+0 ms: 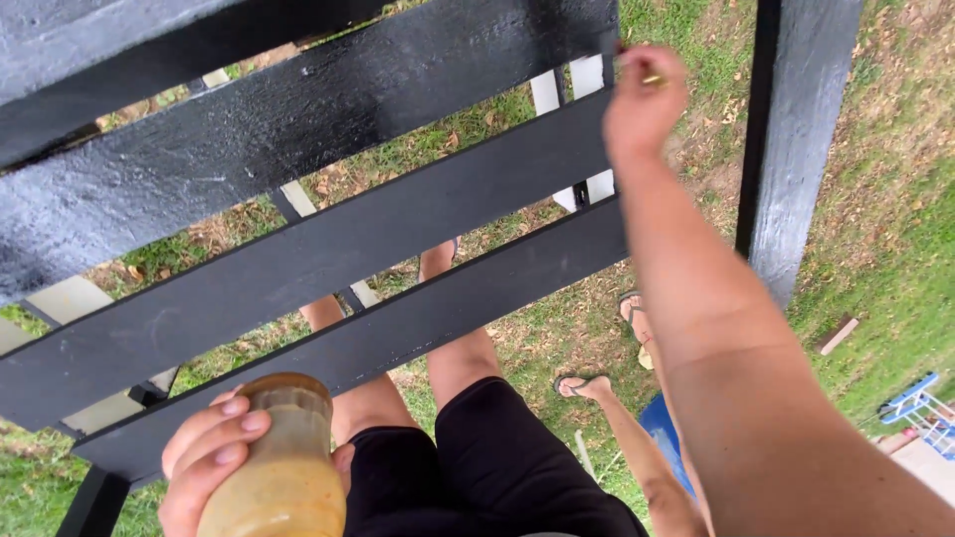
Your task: Painting a wooden bench with black paint using a brush.
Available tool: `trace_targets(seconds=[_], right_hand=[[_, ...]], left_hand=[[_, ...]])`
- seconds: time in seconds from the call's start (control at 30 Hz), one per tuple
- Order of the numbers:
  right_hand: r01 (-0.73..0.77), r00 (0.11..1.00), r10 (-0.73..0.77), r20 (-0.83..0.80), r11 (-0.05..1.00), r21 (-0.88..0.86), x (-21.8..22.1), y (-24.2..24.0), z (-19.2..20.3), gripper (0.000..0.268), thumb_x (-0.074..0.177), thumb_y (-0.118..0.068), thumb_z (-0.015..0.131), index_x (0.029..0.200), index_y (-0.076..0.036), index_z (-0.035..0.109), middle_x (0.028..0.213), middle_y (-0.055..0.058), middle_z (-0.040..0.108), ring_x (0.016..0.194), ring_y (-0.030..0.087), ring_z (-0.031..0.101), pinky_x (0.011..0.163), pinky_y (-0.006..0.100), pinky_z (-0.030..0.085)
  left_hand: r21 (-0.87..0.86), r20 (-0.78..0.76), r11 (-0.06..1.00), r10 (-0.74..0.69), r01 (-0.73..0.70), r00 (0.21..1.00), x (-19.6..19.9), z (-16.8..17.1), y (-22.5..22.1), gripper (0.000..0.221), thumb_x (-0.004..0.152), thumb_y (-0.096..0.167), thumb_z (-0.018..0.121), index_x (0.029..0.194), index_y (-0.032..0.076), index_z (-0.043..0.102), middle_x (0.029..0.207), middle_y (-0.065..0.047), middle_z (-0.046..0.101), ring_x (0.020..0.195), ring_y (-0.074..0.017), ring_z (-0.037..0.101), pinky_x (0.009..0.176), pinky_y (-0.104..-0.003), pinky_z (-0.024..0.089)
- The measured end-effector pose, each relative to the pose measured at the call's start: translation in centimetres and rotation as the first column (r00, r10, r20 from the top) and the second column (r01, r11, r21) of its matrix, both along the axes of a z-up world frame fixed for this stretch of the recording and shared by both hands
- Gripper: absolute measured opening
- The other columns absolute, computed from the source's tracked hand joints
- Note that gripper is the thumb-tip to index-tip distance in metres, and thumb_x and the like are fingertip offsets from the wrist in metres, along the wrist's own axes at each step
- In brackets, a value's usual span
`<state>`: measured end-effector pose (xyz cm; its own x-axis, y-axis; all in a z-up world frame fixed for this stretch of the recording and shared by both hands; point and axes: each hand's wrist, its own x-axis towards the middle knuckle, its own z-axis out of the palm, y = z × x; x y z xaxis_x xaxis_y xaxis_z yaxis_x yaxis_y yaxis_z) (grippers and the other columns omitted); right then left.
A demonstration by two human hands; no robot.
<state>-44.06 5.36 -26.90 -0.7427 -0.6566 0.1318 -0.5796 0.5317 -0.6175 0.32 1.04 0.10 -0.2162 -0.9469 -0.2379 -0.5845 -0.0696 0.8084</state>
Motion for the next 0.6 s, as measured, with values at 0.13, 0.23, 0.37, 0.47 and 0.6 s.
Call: trace_targets(seconds=[0.13, 0.23, 0.37, 0.47, 0.6], right_hand=[[0.026, 0.994, -0.036, -0.103, 0.995, -0.099, -3.1, 0.9, 0.3, 0.018, 0.090, 0.007, 0.063, 0.089, -0.011, 0.065, 0.095, 0.008, 0.069, 0.086, 0.026, 0.071, 0.073, 0.031, 0.067], [0.030, 0.999, -0.031, -0.021, 0.998, -0.047, 2.9, -0.2, -0.1, 0.024, 0.086, 0.011, 0.058, 0.085, -0.012, 0.067, 0.086, 0.003, 0.067, 0.085, 0.019, 0.062, 0.081, 0.029, 0.050], [-0.143, 0.983, 0.146, 0.109, 0.989, -0.034, 16.0, -2.5, 0.5, 0.019, 0.086, 0.007, 0.062, 0.090, -0.012, 0.066, 0.089, 0.003, 0.066, 0.088, 0.021, 0.060, 0.080, 0.032, 0.048], [-0.207, 0.922, 0.227, 0.314, 0.974, -0.095, 25.4, -4.2, 1.3, 0.015, 0.089, 0.000, 0.062, 0.085, -0.014, 0.065, 0.086, 0.001, 0.067, 0.085, 0.020, 0.061, 0.081, 0.032, 0.047], [-0.404, 0.609, 0.259, 0.750, 0.915, 0.012, 34.6, -5.6, 2.9, 0.005, 0.092, -0.015, 0.066, 0.090, -0.015, 0.070, 0.088, -0.001, 0.074, 0.076, 0.009, 0.069, 0.064, 0.021, 0.053]], left_hand=[[-0.040, -0.016, 0.999, -0.007, 0.006, 1.000, 0.6, -0.6, 0.2, 0.066, 0.076, 0.023, 0.082, 0.123, 0.006, 0.039, 0.122, -0.016, 0.054, 0.126, -0.0303, 0.055, 0.122, -0.044, 0.049], [-0.058, -0.049, 0.998, -0.008, 0.005, 0.999, 0.8, -0.7, 0.2, 0.068, 0.075, 0.023, 0.082, 0.124, 0.006, 0.038, 0.121, -0.015, 0.053, 0.125, -0.0295, 0.054, 0.123, -0.045, 0.050], [-0.043, -0.032, 0.998, 0.034, -0.035, 0.999, 0.7, -0.2, 0.1, 0.066, 0.076, 0.022, 0.082, 0.123, 0.006, 0.039, 0.121, -0.015, 0.054, 0.125, -0.0299, 0.055, 0.123, -0.044, 0.049], [-0.050, -0.025, 0.998, 0.046, -0.047, 0.999, 1.0, -0.5, 0.1, 0.065, 0.076, 0.023, 0.082, 0.123, 0.006, 0.040, 0.120, -0.015, 0.055, 0.125, -0.0299, 0.056, 0.122, -0.043, 0.048], [-0.085, -0.052, 0.996, 0.029, -0.033, 0.998, 1.7, -0.9, 0.5, 0.066, 0.076, 0.027, 0.083, 0.123, 0.009, 0.039, 0.122, -0.010, 0.058, 0.127, -0.0272, 0.056, 0.123, -0.042, 0.048]])
